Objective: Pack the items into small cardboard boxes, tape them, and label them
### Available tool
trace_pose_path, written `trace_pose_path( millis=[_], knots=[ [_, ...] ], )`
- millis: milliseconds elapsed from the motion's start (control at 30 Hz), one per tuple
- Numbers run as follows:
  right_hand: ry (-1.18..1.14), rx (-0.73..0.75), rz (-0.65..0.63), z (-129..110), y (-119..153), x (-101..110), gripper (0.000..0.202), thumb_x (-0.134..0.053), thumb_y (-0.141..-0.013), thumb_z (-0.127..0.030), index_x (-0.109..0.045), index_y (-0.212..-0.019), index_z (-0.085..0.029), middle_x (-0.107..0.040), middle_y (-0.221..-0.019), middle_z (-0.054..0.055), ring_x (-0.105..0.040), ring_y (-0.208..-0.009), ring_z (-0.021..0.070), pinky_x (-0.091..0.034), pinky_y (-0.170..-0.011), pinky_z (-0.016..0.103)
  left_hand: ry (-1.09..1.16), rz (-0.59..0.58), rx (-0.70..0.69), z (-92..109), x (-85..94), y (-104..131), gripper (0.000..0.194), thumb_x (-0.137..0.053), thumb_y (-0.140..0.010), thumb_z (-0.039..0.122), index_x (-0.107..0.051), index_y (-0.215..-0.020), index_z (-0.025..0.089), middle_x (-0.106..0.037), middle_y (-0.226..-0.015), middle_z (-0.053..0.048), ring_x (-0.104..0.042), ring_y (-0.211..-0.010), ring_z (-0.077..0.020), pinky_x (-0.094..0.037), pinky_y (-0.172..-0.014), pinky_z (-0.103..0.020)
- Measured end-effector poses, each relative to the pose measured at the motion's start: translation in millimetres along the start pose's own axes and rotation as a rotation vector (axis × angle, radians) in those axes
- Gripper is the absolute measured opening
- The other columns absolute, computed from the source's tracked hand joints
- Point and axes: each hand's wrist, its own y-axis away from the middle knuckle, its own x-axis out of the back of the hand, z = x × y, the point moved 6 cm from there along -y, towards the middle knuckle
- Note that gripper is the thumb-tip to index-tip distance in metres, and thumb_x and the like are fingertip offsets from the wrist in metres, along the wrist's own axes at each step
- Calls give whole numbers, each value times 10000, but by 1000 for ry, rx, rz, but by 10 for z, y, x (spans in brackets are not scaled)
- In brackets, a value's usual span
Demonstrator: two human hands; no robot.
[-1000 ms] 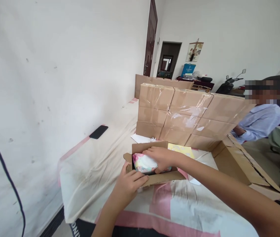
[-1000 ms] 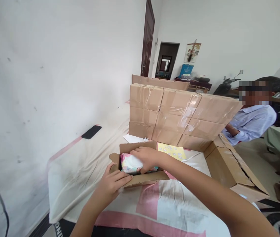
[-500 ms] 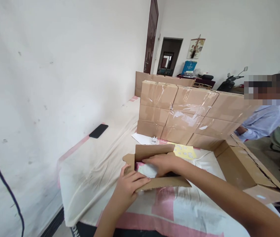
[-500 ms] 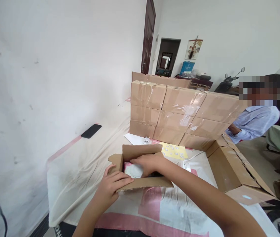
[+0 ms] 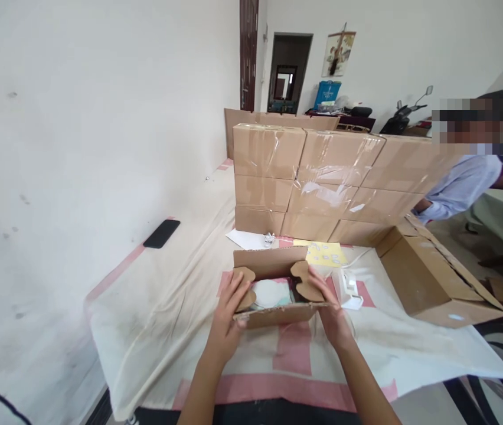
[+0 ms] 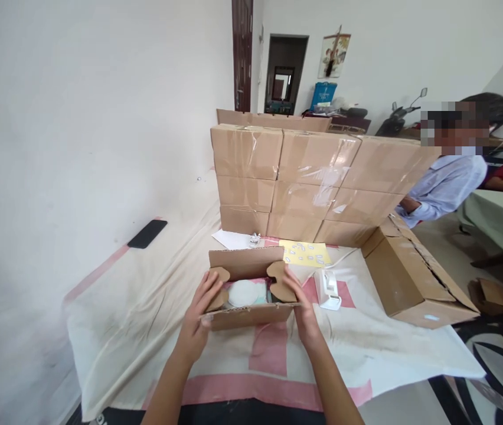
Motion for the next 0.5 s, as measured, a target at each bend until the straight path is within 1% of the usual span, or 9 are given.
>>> trace_pose_path(
  millis=[33, 67, 100, 133, 167, 233, 300, 367, 500],
  knots=[
    [48, -33, 64, 26, 15, -11, 773, -461, -916, -771, -411, -1565, -352, -221, -1726, 53, -246, -1573, 369, -321, -1222, 619, 32, 51, 53, -32, 15, -11, 675, -347, -996, 699, -612, -1434, 260, -533, -1552, -143, -330, -1546, -356, -292, -1246, -613],
    [103, -70, 125, 36, 14, -16, 862, -565, -902, -707, -262, -1628, -356, -168, -1738, 69, -261, -1565, 370, -335, -1212, 616, 74, 115, 128, -73, 36, -14, 591, -354, -1034, 620, -631, -1413, 262, -598, -1493, -125, -376, -1529, -328, -294, -1256, -587],
    [141, -106, 169, 34, 2, -20, 958, -629, -889, -649, -136, -1657, -356, -124, -1745, 88, -309, -1540, 371, -365, -1191, 607, 121, 174, 208, -114, 50, -8, 522, -399, -1048, 549, -612, -1432, 265, -644, -1444, -112, -423, -1505, -302, -303, -1262, -559],
    [149, -134, 186, 23, -16, -33, 1018, -652, -883, -613, -55, -1664, -353, -96, -1748, 105, -371, -1503, 369, -403, -1162, 594, 168, 223, 279, -146, 54, 1, 493, -457, -1046, 493, -570, -1469, 268, -662, -1422, -103, -458, -1484, -282, -315, -1265, -528],
    [133, -151, 180, 8, -37, -55, 1025, -649, -888, -588, -25, -1666, -351, -95, -1748, 115, -422, -1469, 359, -432, -1140, 575, 215, 254, 329, -164, 47, 9, 512, -501, -1037, 454, -516, -1512, 264, -652, -1435, -103, -475, -1472, -266, -324, -1266, -497],
    [78, -164, 149, -26, -64, -103, 977, -636, -898, -533, -64, -1667, -343, -152, -1741, 105, -417, -1479, 331, -408, -1169, 546, 296, 281, 361, -164, 23, 11, 565, -530, -1027, 429, -449, -1557, 249, -586, -1506, -111, -461, -1482, -247, -324, -1272, -442],
    [25, -176, 144, -41, -58, -138, 901, -621, -900, -483, -166, -1660, -316, -232, -1725, 81, -301, -1555, 303, -294, -1250, 532, 331, 286, 358, -151, 7, 5, 548, -533, -1022, 428, -485, -1536, 243, -513, -1572, -101, -411, -1513, -240, -308, -1279, -396],
    [-24, -195, 156, -33, -35, -164, 845, -607, -888, -448, -261, -1643, -292, -273, -1714, 56, -227, -1589, 279, -198, -1295, 513, 345, 287, 375, -157, -1, 4, 538, -545, -1013, 425, -511, -1520, 250, -467, -1611, -74, -377, -1531, -240, -296, -1283, -367],
    [-108, -214, 176, -13, -10, -189, 787, -595, -847, -387, -381, -1602, -324, -329, -1688, -26, -199, -1602, 258, -178, -1317, 472, 416, 299, 467, -221, -24, 18, 546, -540, -1006, 379, -480, -1541, 288, -398, -1658, -1, -314, -1562, -220, -254, -1293, -331]
  ],
)
